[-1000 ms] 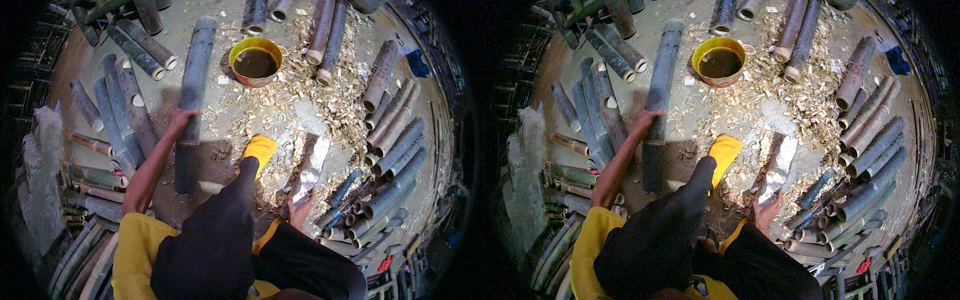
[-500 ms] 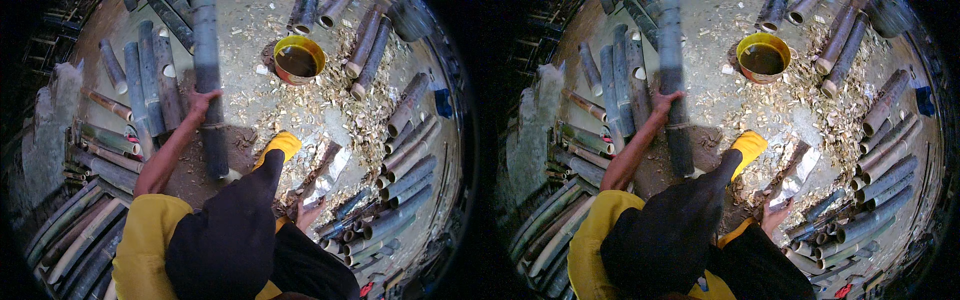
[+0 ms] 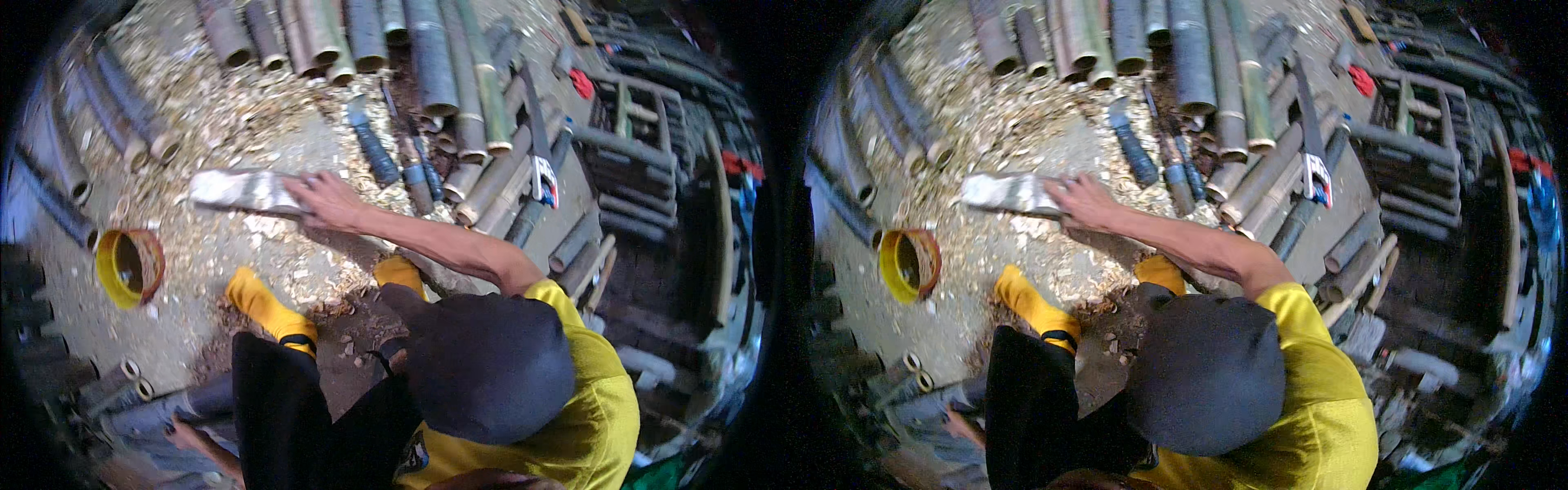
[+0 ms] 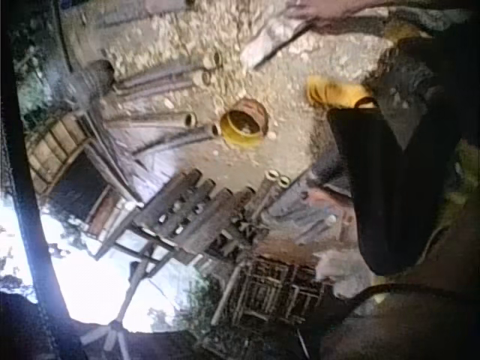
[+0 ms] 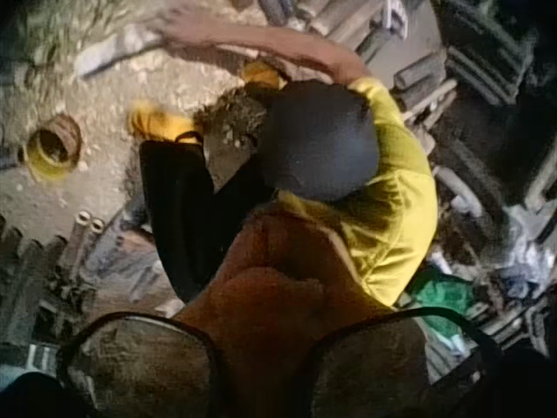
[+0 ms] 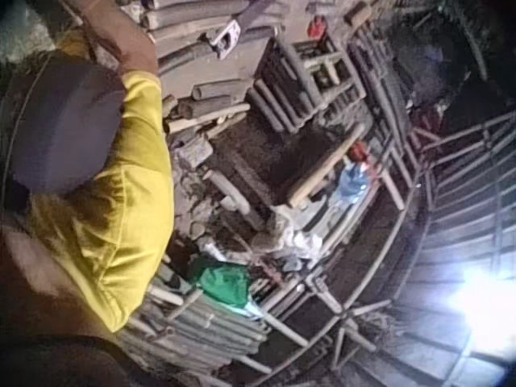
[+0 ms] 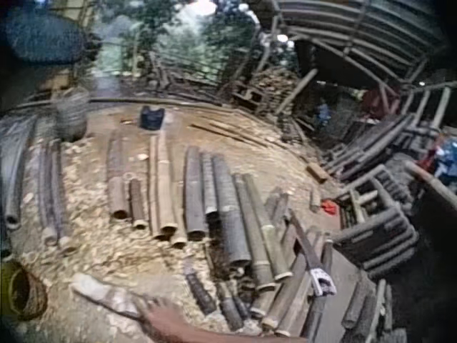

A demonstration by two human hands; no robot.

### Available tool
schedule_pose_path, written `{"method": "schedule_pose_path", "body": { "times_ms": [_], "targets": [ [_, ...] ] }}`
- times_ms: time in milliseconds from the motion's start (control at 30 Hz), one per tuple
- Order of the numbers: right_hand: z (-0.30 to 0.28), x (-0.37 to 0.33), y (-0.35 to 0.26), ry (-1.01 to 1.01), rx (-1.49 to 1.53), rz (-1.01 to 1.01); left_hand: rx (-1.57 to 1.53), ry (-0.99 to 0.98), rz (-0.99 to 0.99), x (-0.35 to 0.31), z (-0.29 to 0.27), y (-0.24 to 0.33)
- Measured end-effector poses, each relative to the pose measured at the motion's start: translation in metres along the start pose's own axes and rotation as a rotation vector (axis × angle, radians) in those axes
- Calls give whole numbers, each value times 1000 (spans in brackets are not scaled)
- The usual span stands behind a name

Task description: The person measures a bamboo pole with a tape measure, cuts a notch into it using a machete, and carves a hole into a pole using a small tool by hand.

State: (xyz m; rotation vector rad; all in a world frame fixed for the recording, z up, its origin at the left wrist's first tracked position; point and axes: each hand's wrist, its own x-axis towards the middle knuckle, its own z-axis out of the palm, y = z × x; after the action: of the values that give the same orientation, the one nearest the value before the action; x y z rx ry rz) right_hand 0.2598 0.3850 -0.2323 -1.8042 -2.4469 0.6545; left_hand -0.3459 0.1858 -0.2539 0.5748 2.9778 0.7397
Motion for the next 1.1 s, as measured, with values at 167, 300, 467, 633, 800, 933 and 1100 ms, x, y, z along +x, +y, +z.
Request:
{"method": "schedule_pose_path", "body": {
  "times_ms": [167,300,467,633,800,933,1100],
  "targets": [
    [-21,-18,7,586,47,2,218,207,613,-43,0,18],
    [-91,-120,80,1031,4,317,109,48,633,-117,-19,92],
    [-117,-187,200,815,150,906,-179,-161,543,-105,-19,122],
    [-111,-171,232,706,891,895,-366,-186,784,-104,-47,189],
    [-114,-173,250,565,1086,927,-310,-446,1020,-110,-93,301],
    [-113,-175,258,545,1218,923,-124,-807,1073,-135,-102,380],
    [-115,-173,247,632,1060,954,103,-1125,1416,-238,-57,427]
  ]
}}
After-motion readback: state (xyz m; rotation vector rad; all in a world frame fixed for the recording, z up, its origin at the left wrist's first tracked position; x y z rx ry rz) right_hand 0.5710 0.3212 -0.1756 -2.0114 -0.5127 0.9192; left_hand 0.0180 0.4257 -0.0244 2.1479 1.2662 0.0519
